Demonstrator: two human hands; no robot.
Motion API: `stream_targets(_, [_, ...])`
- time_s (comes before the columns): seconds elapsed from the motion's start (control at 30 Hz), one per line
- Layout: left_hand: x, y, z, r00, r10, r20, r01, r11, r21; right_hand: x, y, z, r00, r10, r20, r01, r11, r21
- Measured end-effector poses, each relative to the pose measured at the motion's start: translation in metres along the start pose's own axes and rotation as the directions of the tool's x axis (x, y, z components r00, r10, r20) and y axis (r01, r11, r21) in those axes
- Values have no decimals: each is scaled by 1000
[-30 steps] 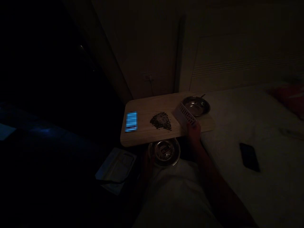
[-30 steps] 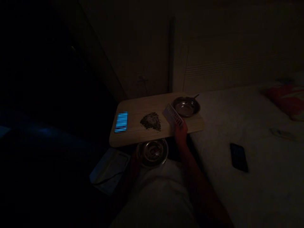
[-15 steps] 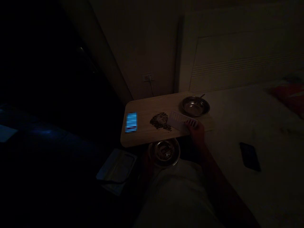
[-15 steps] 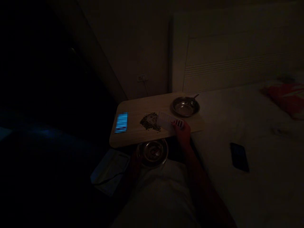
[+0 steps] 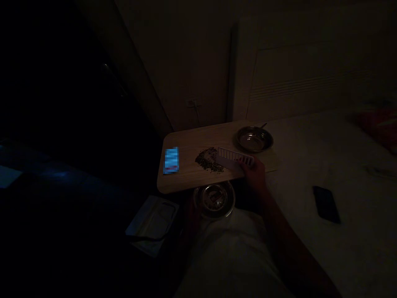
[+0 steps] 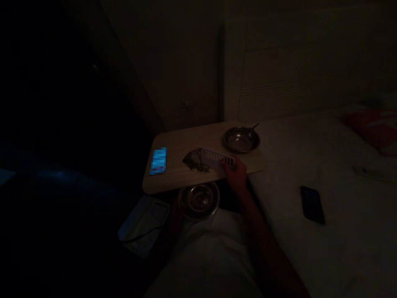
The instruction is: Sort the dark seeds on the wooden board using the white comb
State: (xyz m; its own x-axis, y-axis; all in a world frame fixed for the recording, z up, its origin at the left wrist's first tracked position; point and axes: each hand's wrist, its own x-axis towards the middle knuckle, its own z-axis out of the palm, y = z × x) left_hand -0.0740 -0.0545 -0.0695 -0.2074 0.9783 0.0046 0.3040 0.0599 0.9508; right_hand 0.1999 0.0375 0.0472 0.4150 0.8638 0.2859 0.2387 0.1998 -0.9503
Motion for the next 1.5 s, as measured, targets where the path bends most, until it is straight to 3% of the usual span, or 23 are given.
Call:
stream_targets(0.33, [-2,0,1,1000,-13,1,13,1000,-11,-1,-16,-6,998,43,-47,-42,999,15])
stream_targets(0.57, [-1,2,1,1000,6,5,-6,1000,-18,-2,-8,-5,996,91,10,-91,996,6])
stream_targets(1.23, [1,-15,1,1000,-29,6,29,1000,2,0,-7,-17,988,145,-52,-145,989,15])
stream_targets(1.5, [-5,-11,4,998,-55,-12,55,999,4,-4,-5,-18,983,175,-53,-176,984,-11])
